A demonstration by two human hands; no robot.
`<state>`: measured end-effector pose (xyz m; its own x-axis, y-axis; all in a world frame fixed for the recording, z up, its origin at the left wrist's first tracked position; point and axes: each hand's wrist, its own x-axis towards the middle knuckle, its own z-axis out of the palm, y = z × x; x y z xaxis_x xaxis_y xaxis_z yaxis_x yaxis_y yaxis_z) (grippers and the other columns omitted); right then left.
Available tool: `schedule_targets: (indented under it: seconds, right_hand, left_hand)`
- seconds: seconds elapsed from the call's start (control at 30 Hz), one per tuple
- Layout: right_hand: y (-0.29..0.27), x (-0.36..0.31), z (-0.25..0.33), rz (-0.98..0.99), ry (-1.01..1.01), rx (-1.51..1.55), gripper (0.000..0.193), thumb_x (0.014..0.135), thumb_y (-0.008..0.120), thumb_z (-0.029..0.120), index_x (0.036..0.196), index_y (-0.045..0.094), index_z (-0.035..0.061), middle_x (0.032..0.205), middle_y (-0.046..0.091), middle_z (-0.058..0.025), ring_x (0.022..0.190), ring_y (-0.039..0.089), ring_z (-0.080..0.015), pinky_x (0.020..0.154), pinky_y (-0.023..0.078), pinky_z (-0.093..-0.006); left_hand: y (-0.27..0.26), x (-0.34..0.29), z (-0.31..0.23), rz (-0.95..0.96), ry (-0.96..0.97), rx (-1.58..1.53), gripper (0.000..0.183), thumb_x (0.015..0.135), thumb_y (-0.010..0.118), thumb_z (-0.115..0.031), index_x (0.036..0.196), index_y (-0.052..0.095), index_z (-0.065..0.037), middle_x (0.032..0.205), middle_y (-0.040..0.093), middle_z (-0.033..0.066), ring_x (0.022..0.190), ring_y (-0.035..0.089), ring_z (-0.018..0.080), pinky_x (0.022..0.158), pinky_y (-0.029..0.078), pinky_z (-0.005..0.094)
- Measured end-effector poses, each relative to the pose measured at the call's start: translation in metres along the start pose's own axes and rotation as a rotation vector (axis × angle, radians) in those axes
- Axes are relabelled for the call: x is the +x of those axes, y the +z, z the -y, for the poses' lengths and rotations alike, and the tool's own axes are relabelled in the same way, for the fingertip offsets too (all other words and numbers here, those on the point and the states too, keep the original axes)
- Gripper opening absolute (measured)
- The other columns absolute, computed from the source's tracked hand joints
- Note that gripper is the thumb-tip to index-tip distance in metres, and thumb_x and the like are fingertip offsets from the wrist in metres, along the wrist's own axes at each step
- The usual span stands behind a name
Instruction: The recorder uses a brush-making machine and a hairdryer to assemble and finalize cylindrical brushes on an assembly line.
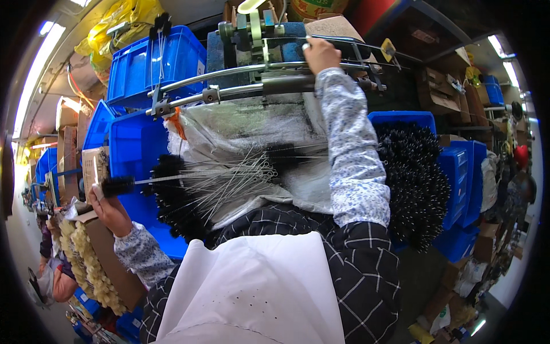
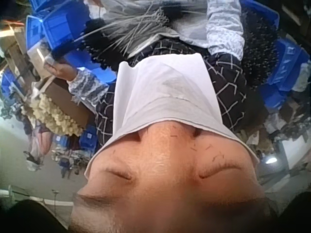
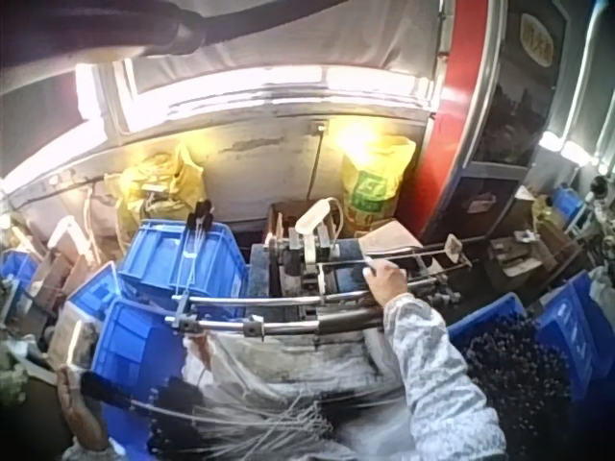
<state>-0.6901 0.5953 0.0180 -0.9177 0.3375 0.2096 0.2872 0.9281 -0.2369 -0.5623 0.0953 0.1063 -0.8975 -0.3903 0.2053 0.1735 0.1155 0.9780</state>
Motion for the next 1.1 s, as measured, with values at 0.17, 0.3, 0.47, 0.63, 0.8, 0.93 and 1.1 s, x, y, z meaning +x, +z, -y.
schedule_targets:
  seconds: [0.17,0.3,0.47,0.63,0.8,0.93,1.1]
  right_hand:
    - [0.011,0.042,-0.053,-0.012,-0.070,-0.304,0.027,0.082,0.040,0.030,0.100,0.057,0.0199,0.100,0.056,-0.0096,0.094,0.052,-0.0264,0.081,0.037,-0.0444]
    - [-0.034,0.035,-0.065,0.249,-0.197,-0.046,0.028,0.082,0.040,0.027,0.104,0.055,0.0176,0.102,0.055,-0.0118,0.092,0.052,-0.0311,0.080,0.040,-0.0403]
    - [-0.115,-0.047,-0.057,0.695,-0.123,0.359,0.030,0.081,0.050,0.021,0.108,0.052,0.0067,0.102,0.055,-0.0133,0.091,0.053,-0.0251,0.080,0.042,-0.0330]
    - [-0.121,-0.107,0.042,0.944,-0.586,0.438,0.035,0.086,0.041,0.025,0.114,0.046,0.0042,0.106,0.052,-0.0155,0.098,0.049,-0.0266,0.084,0.040,-0.0339]
    - [-0.090,-0.148,0.123,1.041,-0.407,0.848,0.032,0.087,0.042,0.023,0.110,0.046,0.0017,0.085,0.057,-0.0136,0.079,0.055,-0.0213,0.071,0.044,-0.0293]
    - [-0.044,-0.088,0.074,0.104,-0.442,0.399,0.025,0.081,0.049,0.020,0.102,0.056,0.0102,0.076,0.057,-0.0083,0.069,0.053,-0.0210,0.065,0.044,-0.0339]
    - [-0.012,-0.022,0.036,-0.173,-0.192,-0.113,0.024,0.079,0.050,0.022,0.102,0.058,0.0211,0.075,0.055,-0.0016,0.075,0.049,-0.0191,0.068,0.038,-0.0342]
  left_hand:
    - [0.051,-0.001,-0.009,0.157,-0.140,-0.352,0.020,0.088,0.040,-0.016,0.102,0.043,-0.002,0.088,0.052,0.0057,0.077,0.052,0.0120,0.066,0.045,0.0235]
    - [0.064,0.001,-0.010,0.329,-0.180,-0.407,0.014,0.088,0.039,-0.014,0.097,0.043,-0.004,0.087,0.052,0.0043,0.075,0.052,0.0098,0.066,0.045,0.0223]
    - [0.070,-0.005,-0.009,0.406,-0.278,-0.430,0.013,0.088,0.038,-0.013,0.097,0.042,-0.004,0.087,0.052,0.0048,0.074,0.054,0.0111,0.067,0.047,0.0247]
    - [0.124,-0.031,-0.010,0.613,-0.383,-0.379,0.012,0.088,0.037,-0.012,0.095,0.042,-0.003,0.087,0.052,0.0060,0.075,0.055,0.0131,0.069,0.050,0.0306]
    - [0.117,-0.050,-0.009,0.882,-0.349,-0.107,0.016,0.089,0.036,-0.015,0.098,0.040,-0.002,0.086,0.050,0.0059,0.078,0.051,0.0118,0.074,0.045,0.0284]
    - [0.053,-0.004,0.024,0.668,-0.074,0.462,0.023,0.088,0.041,-0.021,0.098,0.043,-0.001,0.087,0.053,0.0096,0.077,0.052,0.0178,0.071,0.042,0.0271]
    - [-0.013,0.009,0.085,0.647,0.068,0.876,0.015,0.082,0.049,-0.016,0.083,0.051,-0.001,0.079,0.051,0.0108,0.067,0.049,0.0232,0.063,0.040,0.0314]
